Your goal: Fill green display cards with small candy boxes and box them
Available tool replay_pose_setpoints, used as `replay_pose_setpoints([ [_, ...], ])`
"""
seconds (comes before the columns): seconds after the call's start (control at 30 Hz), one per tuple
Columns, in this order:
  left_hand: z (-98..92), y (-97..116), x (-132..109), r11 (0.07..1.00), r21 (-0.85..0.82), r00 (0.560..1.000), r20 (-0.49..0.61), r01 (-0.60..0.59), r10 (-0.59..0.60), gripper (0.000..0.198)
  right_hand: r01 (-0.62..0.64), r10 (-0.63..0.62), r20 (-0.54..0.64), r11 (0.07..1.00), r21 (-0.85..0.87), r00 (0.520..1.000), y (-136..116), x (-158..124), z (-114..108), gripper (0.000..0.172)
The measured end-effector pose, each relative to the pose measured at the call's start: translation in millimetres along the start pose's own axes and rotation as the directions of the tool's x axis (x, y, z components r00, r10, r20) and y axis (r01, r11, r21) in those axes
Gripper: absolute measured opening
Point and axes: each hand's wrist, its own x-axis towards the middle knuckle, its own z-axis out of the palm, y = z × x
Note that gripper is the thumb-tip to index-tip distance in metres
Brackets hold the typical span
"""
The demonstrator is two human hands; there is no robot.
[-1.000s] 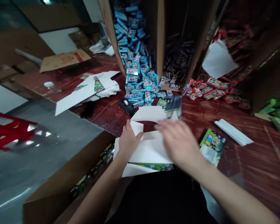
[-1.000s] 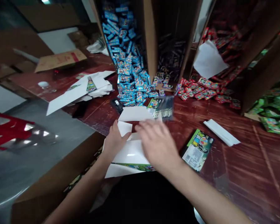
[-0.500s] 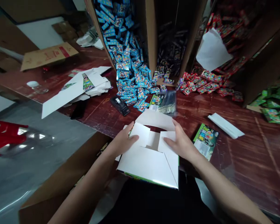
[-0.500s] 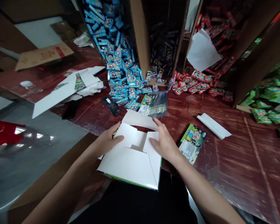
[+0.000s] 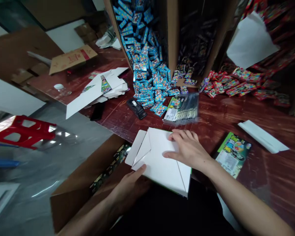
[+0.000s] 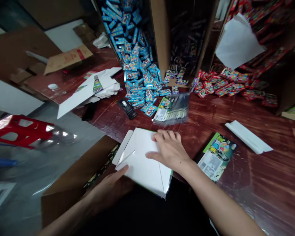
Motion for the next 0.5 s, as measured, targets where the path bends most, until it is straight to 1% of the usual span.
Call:
replay_pose_setpoints([
  [0.03,3.5,-5,-2,0.997,-0.066,1.0,-0.008,0.026,-0.026,0.05,-0.003,0.003,-0.009,1.0,-0.002,1.0,-3,2,1,0.052],
  [0.07,7.9,-7,-2,0.992,-0.122,1.0,-0.023,0.004,-0.007,0.05,-0.015,0.015,-0.022,1.0,-0.019,1.0,-7,3,3,0.05],
  [0.1,12.4,-7,-1,0.986,-0.159,0.998,-0.041,-0.06,0.054,0.051,-0.039,0.037,-0.041,0.998,-0.049,0.998,-10,3,4,0.047],
  [0.17,19.4,-5,0,0.968,-0.188,0.986,-0.042,-0.167,0.162,0.053,-0.097,0.087,-0.086,0.988,-0.119,0.992,-17,4,7,0.043],
  [0.23,22.0,0,-4,0.963,-0.171,0.978,-0.037,-0.208,0.205,0.056,-0.132,0.114,-0.125,0.98,-0.152,0.986,-21,4,8,0.042],
  [0.37,18.3,10,-20,0.964,-0.105,0.97,-0.049,-0.243,0.239,0.063,-0.099,0.09,-0.131,0.993,-0.065,0.987,-23,1,3,0.043],
  [0.43,14.3,15,-29,0.955,-0.078,0.958,-0.049,-0.286,0.283,0.068,-0.09,0.085,-0.124,0.995,-0.033,0.989,-21,-2,-3,0.037],
  [0.5,8.4,20,-36,0.94,-0.016,0.936,-0.099,-0.341,0.338,0.071,-0.116,0.11,-0.124,0.992,-0.042,0.986,-17,-7,-8,0.027],
])
